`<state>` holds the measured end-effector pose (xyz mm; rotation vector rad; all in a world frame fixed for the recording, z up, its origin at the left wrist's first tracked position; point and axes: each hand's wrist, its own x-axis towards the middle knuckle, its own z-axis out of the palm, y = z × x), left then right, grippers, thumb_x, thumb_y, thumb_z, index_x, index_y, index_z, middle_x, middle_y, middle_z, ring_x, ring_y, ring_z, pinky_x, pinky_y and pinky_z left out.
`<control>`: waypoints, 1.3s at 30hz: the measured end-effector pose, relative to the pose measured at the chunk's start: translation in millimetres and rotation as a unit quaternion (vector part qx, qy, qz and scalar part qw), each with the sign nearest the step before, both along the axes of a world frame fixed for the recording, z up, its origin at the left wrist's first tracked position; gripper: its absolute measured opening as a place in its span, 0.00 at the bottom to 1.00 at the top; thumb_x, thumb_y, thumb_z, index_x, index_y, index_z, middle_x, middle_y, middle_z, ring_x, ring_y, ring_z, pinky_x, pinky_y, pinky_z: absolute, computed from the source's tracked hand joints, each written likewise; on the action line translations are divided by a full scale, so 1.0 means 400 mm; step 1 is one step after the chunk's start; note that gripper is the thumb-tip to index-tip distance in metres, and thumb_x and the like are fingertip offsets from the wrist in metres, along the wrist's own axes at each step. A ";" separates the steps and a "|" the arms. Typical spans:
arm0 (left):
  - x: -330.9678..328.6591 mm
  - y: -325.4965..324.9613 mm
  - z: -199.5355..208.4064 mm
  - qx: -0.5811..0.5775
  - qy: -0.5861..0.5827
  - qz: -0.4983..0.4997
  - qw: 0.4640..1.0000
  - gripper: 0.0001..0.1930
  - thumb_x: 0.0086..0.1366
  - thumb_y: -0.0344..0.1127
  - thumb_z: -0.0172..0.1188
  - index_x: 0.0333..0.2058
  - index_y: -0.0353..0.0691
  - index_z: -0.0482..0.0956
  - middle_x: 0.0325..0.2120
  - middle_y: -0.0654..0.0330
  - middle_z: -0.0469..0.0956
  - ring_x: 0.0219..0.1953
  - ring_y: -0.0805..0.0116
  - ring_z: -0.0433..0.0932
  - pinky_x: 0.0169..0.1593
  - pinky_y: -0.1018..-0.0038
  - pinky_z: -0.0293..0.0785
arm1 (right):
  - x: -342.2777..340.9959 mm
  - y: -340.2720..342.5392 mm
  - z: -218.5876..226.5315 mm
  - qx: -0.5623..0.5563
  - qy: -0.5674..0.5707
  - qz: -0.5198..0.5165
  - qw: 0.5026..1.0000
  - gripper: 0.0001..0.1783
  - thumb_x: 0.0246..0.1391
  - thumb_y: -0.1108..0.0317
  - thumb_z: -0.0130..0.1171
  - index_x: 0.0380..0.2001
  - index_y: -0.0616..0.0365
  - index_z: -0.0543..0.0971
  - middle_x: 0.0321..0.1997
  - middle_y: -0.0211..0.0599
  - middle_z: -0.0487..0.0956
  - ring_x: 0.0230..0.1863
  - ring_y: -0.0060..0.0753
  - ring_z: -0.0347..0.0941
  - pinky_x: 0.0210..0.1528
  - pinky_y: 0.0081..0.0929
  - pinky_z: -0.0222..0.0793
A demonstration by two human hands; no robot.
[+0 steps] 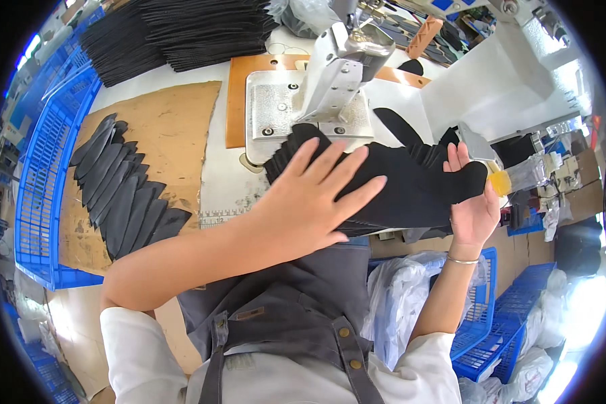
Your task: Aligning and stacking black fabric shoe components at a workstation.
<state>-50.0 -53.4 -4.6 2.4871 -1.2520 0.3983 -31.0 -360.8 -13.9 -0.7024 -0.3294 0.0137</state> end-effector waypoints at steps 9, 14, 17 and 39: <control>-0.038 0.170 0.046 0.077 0.038 0.086 0.993 0.47 0.38 0.55 0.70 0.60 0.50 0.66 0.63 0.47 0.57 0.62 0.46 0.60 0.62 0.50 0.56 | 0.025 0.214 0.041 -0.119 -0.070 0.018 0.990 0.11 0.54 0.64 0.55 0.33 0.61 0.71 0.62 0.62 0.64 0.63 0.52 0.61 0.69 0.43 0.46; -0.048 0.157 0.087 0.088 0.024 0.120 0.989 0.50 0.40 0.66 0.66 0.61 0.47 0.64 0.62 0.45 0.56 0.63 0.44 0.56 0.63 0.50 0.53 | 0.033 0.247 0.162 -0.193 -0.225 0.010 0.955 0.13 0.56 0.60 0.54 0.34 0.60 0.69 0.65 0.66 0.56 0.67 0.64 0.49 0.68 0.51 0.44; -0.036 0.157 0.117 0.021 0.006 0.111 0.994 0.49 0.44 0.65 0.66 0.61 0.42 0.64 0.61 0.46 0.58 0.62 0.47 0.58 0.63 0.52 0.54 | 0.019 0.305 0.215 -0.224 -0.221 0.101 0.944 0.16 0.55 0.57 0.58 0.33 0.57 0.68 0.68 0.66 0.51 0.70 0.70 0.40 0.70 0.55 0.41; 0.038 0.138 0.106 -0.071 0.273 0.080 0.956 0.33 0.55 0.47 0.68 0.12 0.34 0.54 0.10 0.56 0.48 0.15 0.67 0.46 0.19 0.68 0.47 | -0.056 0.256 0.069 -0.599 -0.188 -0.149 0.764 0.14 0.36 0.78 0.70 0.21 0.60 0.71 0.42 0.41 0.78 0.39 0.31 0.72 0.45 0.27 0.69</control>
